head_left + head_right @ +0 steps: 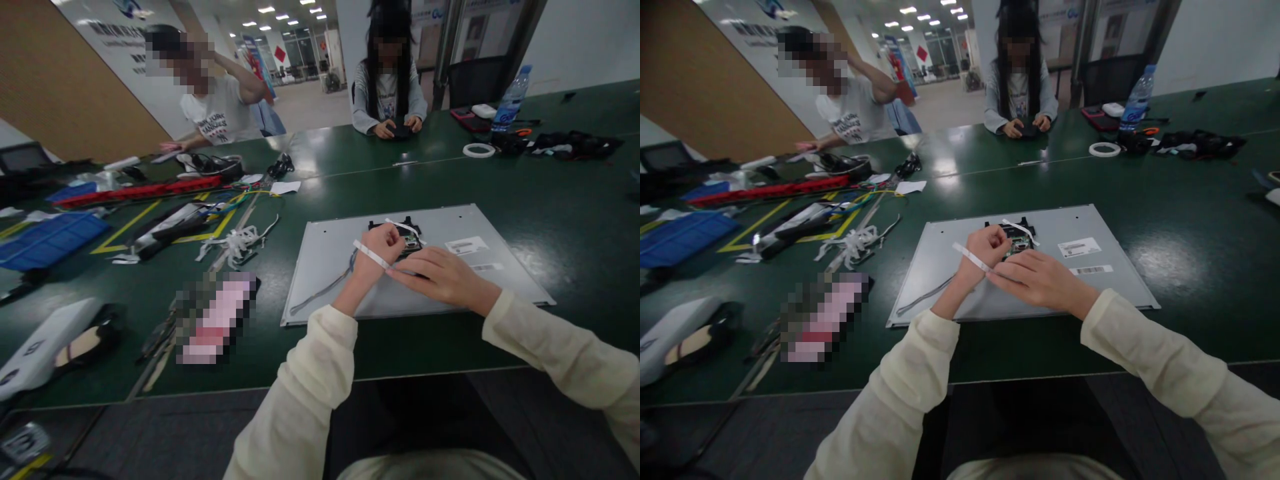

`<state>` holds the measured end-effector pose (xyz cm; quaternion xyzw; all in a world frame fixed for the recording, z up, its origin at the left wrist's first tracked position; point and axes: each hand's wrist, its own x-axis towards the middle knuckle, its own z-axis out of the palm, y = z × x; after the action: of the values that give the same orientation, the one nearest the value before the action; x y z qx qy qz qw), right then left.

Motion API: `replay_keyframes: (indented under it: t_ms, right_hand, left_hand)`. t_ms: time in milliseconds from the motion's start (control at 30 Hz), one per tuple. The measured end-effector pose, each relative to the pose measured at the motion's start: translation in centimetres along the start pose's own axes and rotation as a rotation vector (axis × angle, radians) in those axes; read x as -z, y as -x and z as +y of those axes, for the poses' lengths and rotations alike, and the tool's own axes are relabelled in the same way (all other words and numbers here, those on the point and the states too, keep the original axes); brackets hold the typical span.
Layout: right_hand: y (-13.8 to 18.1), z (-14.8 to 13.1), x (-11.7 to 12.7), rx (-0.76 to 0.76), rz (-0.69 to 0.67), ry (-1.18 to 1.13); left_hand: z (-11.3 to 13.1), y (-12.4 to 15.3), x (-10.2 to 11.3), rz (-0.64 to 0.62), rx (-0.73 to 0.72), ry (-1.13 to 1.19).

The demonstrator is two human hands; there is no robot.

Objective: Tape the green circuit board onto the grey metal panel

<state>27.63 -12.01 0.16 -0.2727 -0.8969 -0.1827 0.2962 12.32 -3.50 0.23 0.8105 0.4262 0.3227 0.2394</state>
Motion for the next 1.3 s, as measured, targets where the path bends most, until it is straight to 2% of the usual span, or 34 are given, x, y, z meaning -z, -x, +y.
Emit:
replay_keyframes:
  t_ms: [100, 233, 300, 400, 467, 533, 633, 700, 800, 967, 1300]
  right_hand:
    - [-0.7, 0.4, 0.2, -0.02, 0.012, -0.059]
    - [-1.6, 0.9, 0.3, -0.14, 0.071, -0.114]
    - [-2.2, 1.2, 0.0, -0.196, 0.128, -0.101]
    - [-3.4, 1.6, -0.9, -0.251, 0.178, -0.054]
    - [-4.1, 1.7, -1.7, -0.252, 0.16, -0.025]
    - [-4.6, 1.7, -2.6, -0.246, 0.133, 0.003]
    - [-5.0, 1.6, -3.9, -0.25, 0.124, 0.03]
    - [-5.0, 1.5, -4.7, -0.247, 0.124, 0.041]
    - [-4.8, 1.3, -5.6, -0.233, 0.096, 0.058]
    - [-4.9, 0.8, -6.4, -0.181, 0.032, 0.048]
    - [-5.0, 0.2, -7.4, -0.171, -0.042, 0.041]
  left_hand:
    - [-0.4, -0.2, 0.5, -0.014, -0.013, -0.045]
    - [-2.1, -0.6, 3.2, 0.041, -0.007, -0.268]
    - [-3.3, -0.8, 5.0, 0.111, 0.058, -0.384]
    - [-5.0, -0.9, 7.1, 0.106, 0.181, -0.398]
    - [-5.6, -0.9, 7.8, 0.049, 0.191, -0.354]
    - [-5.9, -0.9, 8.0, -0.071, 0.169, -0.339]
    - [-6.0, -0.9, 7.9, -0.28, 0.145, -0.415]
    - [-6.2, -0.9, 7.7, -0.365, 0.146, -0.476]
    - [-6.4, -0.9, 7.7, -0.409, 0.161, -0.52]
    - [-6.6, -0.9, 7.9, -0.41, 0.224, -0.528]
    - [-5.8, -0.5, 8.8, -0.527, 0.452, -0.288]
